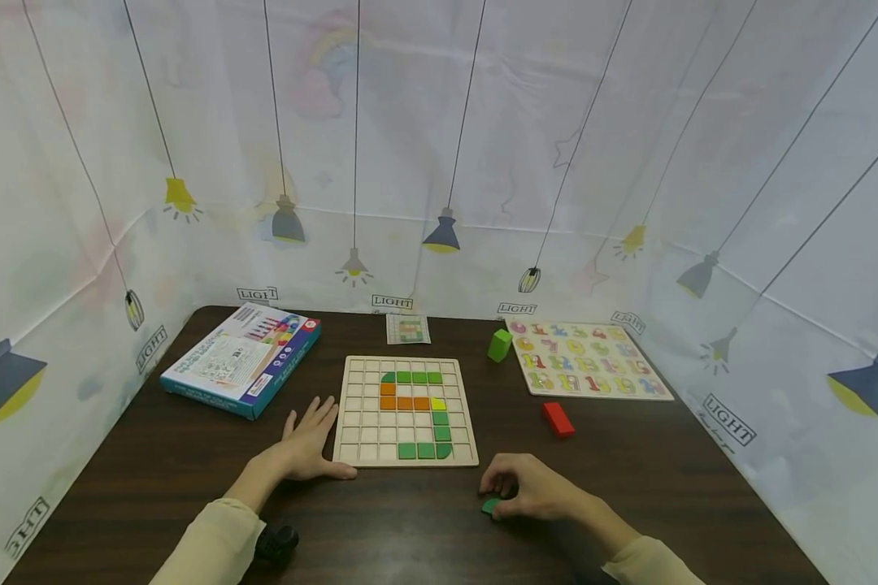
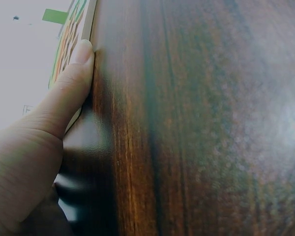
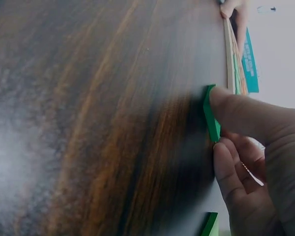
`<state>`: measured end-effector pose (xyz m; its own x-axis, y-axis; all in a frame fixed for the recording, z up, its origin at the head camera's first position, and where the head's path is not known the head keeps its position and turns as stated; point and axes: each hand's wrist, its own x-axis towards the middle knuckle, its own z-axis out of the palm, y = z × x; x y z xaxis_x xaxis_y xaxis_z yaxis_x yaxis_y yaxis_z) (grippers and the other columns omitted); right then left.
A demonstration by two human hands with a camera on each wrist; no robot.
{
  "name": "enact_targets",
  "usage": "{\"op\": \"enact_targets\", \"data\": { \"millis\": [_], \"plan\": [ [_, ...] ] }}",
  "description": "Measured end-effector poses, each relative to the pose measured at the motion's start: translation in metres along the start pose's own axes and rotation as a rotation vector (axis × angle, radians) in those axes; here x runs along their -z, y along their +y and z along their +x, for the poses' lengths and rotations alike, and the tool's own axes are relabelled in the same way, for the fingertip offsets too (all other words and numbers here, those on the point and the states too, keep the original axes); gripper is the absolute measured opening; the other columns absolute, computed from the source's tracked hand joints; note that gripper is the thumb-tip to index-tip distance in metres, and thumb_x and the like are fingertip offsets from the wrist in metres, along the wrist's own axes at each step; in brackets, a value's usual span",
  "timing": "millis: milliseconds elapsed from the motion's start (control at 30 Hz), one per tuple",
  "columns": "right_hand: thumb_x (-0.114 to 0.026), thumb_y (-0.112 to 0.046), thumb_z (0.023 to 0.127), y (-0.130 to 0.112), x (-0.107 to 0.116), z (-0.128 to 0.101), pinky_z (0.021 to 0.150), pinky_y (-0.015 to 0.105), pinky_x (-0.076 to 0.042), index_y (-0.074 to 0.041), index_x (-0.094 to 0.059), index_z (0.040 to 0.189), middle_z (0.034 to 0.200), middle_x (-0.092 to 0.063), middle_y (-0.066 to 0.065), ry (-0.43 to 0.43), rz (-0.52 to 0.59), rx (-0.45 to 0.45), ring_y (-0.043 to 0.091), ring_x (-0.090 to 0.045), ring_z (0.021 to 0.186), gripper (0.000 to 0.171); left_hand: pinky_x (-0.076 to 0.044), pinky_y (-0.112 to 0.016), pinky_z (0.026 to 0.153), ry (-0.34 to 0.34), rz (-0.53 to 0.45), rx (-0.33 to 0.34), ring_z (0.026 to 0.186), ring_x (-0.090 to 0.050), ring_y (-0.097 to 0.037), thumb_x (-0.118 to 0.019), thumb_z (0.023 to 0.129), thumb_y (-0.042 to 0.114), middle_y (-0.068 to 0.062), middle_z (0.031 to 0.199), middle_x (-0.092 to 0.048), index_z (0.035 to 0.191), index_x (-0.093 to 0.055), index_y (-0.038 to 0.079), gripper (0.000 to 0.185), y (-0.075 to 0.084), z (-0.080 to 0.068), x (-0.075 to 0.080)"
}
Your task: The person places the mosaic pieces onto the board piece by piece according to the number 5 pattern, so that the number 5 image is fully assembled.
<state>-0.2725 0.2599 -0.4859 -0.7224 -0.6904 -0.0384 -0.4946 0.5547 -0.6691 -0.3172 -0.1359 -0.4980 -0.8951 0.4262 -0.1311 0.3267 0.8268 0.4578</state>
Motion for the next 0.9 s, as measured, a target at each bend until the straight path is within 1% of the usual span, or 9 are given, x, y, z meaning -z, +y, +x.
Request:
{"op": "enact_targets", "data": {
  "millis": [100, 200, 267, 400, 500, 567, 700, 800, 900],
  "plan": [
    [-0.074, -0.010, 0.080, -0.0003, 0.0002, 0.0015, 0.073, 0.028, -0.051, -0.022, -0.070, 0.092, 0.096, -0.060, -0.007, -0.006, -0.037, 0.051, 0.009, -0.058, 0.083, 0.017, 0.003, -0.063, 0.106, -0.002, 0.003, 0.000, 0.141, 0.000, -0.040, -0.069, 0.071, 0.065, -0.020, 0.155, -0.008, 0.149, -0.016, -0.002, 0.116, 0.0001, 0.0000, -0.0003],
    [-0.067, 0.001, 0.082, -0.0001, 0.0000, 0.0027, 0.078, 0.030, -0.049, -0.021, -0.070, 0.092, 0.099, -0.060, -0.007, 0.013, -0.090, 0.112, 0.008, -0.056, 0.090, 0.025, 0.003, -0.063, 0.106, -0.001, 0.004, -0.001, 0.141, 0.000, -0.040, -0.069, 0.071, 0.065, -0.020, 0.156, -0.008, 0.149, -0.016, -0.002, 0.116, -0.0001, -0.0001, -0.0006],
    [-0.065, 0.005, 0.082, -0.0007, 0.0001, 0.0035, 0.081, 0.031, -0.048, -0.020, -0.069, 0.095, 0.101, -0.061, -0.007, 0.044, -0.120, 0.126, 0.009, -0.055, 0.093, 0.028, 0.003, -0.063, 0.106, 0.000, 0.004, -0.001, 0.141, 0.000, -0.040, -0.069, 0.071, 0.066, -0.020, 0.155, -0.009, 0.149, -0.016, -0.002, 0.116, -0.0004, 0.0003, -0.0009],
    [-0.071, -0.002, 0.080, -0.0022, 0.0008, 0.0057, 0.079, 0.031, -0.048, -0.018, -0.067, 0.098, 0.100, -0.060, -0.007, 0.104, -0.138, 0.070, 0.011, -0.056, 0.091, 0.025, 0.002, -0.063, 0.106, 0.003, 0.003, -0.002, 0.141, 0.000, -0.040, -0.069, 0.070, 0.066, -0.020, 0.155, -0.009, 0.149, -0.017, -0.002, 0.116, -0.0008, 0.0008, -0.0009],
    [-0.075, -0.008, 0.078, -0.0022, 0.0013, 0.0074, 0.072, 0.026, -0.048, -0.018, -0.068, 0.094, 0.097, -0.058, -0.006, 0.105, -0.139, 0.017, 0.011, -0.055, 0.082, 0.020, 0.002, -0.064, 0.105, 0.007, 0.002, -0.006, 0.141, -0.001, -0.040, -0.069, 0.070, 0.066, -0.020, 0.155, -0.009, 0.149, -0.017, -0.002, 0.116, -0.0007, 0.0003, -0.0006],
    [-0.075, -0.009, 0.079, -0.0013, 0.0013, 0.0078, 0.069, 0.024, -0.048, -0.018, -0.069, 0.090, 0.095, -0.056, -0.006, 0.093, -0.149, 0.010, 0.010, -0.055, 0.080, 0.016, 0.001, -0.064, 0.105, 0.009, 0.000, -0.010, 0.141, -0.001, -0.040, -0.070, 0.070, 0.065, -0.020, 0.155, -0.009, 0.149, -0.017, -0.002, 0.116, -0.0005, -0.0002, -0.0004],
    [-0.073, -0.008, 0.081, 0.0012, 0.0011, 0.0080, 0.074, 0.025, -0.049, -0.019, -0.071, 0.087, 0.100, -0.055, -0.006, 0.081, -0.189, 0.043, 0.007, -0.055, 0.087, 0.012, 0.001, -0.064, 0.105, 0.008, -0.003, -0.014, 0.141, -0.002, -0.040, -0.070, 0.070, 0.065, -0.021, 0.155, -0.010, 0.149, -0.018, -0.003, 0.116, 0.0004, -0.0007, 0.0001],
    [-0.074, -0.011, 0.081, 0.0010, 0.0010, 0.0088, 0.079, 0.028, -0.050, -0.020, -0.072, 0.086, 0.105, -0.055, -0.005, 0.081, -0.187, 0.040, 0.007, -0.054, 0.094, 0.011, 0.001, -0.064, 0.105, 0.012, -0.006, -0.017, 0.141, -0.002, -0.041, -0.070, 0.071, 0.064, -0.021, 0.155, -0.010, 0.149, -0.018, -0.003, 0.116, 0.0009, -0.0014, 0.0003],
    [-0.074, -0.010, 0.081, 0.0002, 0.0004, 0.0098, 0.078, 0.027, -0.050, -0.020, -0.070, 0.088, 0.105, -0.056, -0.005, 0.092, -0.172, 0.027, 0.007, -0.055, 0.092, 0.013, 0.000, -0.064, 0.105, 0.022, -0.013, -0.025, 0.141, -0.003, -0.041, -0.071, 0.071, 0.063, -0.021, 0.155, -0.011, 0.149, -0.018, -0.004, 0.115, 0.0006, -0.0021, 0.0002]
  ]
}}
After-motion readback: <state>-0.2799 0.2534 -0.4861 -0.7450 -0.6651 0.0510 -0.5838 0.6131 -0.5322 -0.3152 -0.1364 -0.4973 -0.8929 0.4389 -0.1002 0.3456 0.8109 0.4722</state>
